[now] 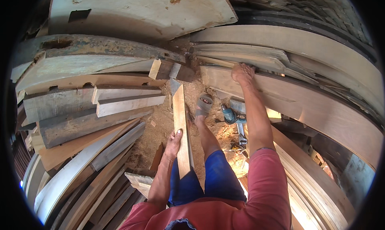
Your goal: The person sharpens a metal tool on a whetstone, then moves through a workshop, picks up several wooden door frames and planks from stacks, and leans them against a wall.
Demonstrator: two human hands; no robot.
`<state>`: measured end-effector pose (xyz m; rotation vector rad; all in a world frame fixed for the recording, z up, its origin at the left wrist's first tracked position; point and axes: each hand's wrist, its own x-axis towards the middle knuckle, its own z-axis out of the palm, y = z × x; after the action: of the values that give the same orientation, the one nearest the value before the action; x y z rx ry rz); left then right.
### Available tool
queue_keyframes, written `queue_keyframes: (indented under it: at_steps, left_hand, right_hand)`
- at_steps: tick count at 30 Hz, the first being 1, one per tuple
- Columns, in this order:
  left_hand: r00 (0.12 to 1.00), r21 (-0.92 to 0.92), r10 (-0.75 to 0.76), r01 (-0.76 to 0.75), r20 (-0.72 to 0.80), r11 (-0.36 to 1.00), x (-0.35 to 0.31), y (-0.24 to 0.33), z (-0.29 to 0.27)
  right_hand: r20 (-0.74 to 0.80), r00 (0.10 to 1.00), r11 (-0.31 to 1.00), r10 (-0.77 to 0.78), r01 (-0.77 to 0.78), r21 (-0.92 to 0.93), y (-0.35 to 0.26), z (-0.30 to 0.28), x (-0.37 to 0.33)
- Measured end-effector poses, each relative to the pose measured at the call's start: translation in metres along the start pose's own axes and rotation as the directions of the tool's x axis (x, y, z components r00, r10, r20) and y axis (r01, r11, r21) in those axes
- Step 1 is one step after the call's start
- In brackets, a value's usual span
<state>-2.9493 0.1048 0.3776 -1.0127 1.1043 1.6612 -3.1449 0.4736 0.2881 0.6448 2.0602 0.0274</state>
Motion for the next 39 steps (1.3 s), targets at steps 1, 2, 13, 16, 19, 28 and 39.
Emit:
queue_keyframes:
  at_steps: [1,2,13,16,19,28,39]
  left_hand:
    - [1.0,-0.015,0.022,-0.022,0.005,1.0,0.0,0.0,0.0]
    - [1.0,-0.016,0.023,-0.023,0.002,1.0,-0.001,0.0,0.0]
    - [1.0,0.025,0.006,-0.006,-0.01,1.0,-0.002,0.002,0.0]
    - [1.0,0.007,0.005,-0.005,0.019,1.0,0.002,-0.001,-0.003]
    - [0.998,0.008,0.06,-0.061,0.029,0.998,0.004,-0.004,-0.002]
    - [1.0,-0.017,0.001,-0.001,0.004,1.0,0.0,-0.003,0.0]
    - [1.0,0.017,-0.018,0.018,0.006,1.0,0.005,-0.011,-0.006]
  right_hand:
    - [-0.02,1.0,1.0,-0.012,0.012,0.01,-0.003,0.001,-0.002]
    - [-0.04,0.999,1.0,-0.023,0.024,0.02,-0.005,0.0,-0.003]
    - [0.021,0.996,0.994,-0.089,0.09,-0.066,-0.005,0.001,0.002]
    - [0.073,0.989,0.981,-0.129,0.138,-0.134,-0.009,0.003,0.009]
    - [0.11,0.978,0.968,-0.175,0.192,-0.163,-0.009,-0.001,0.007]
    - [-0.248,0.808,0.839,-0.534,0.469,-0.277,0.025,0.006,-0.016]
    - [-0.048,0.997,0.975,-0.053,0.042,-0.218,-0.008,-0.015,-0.017]
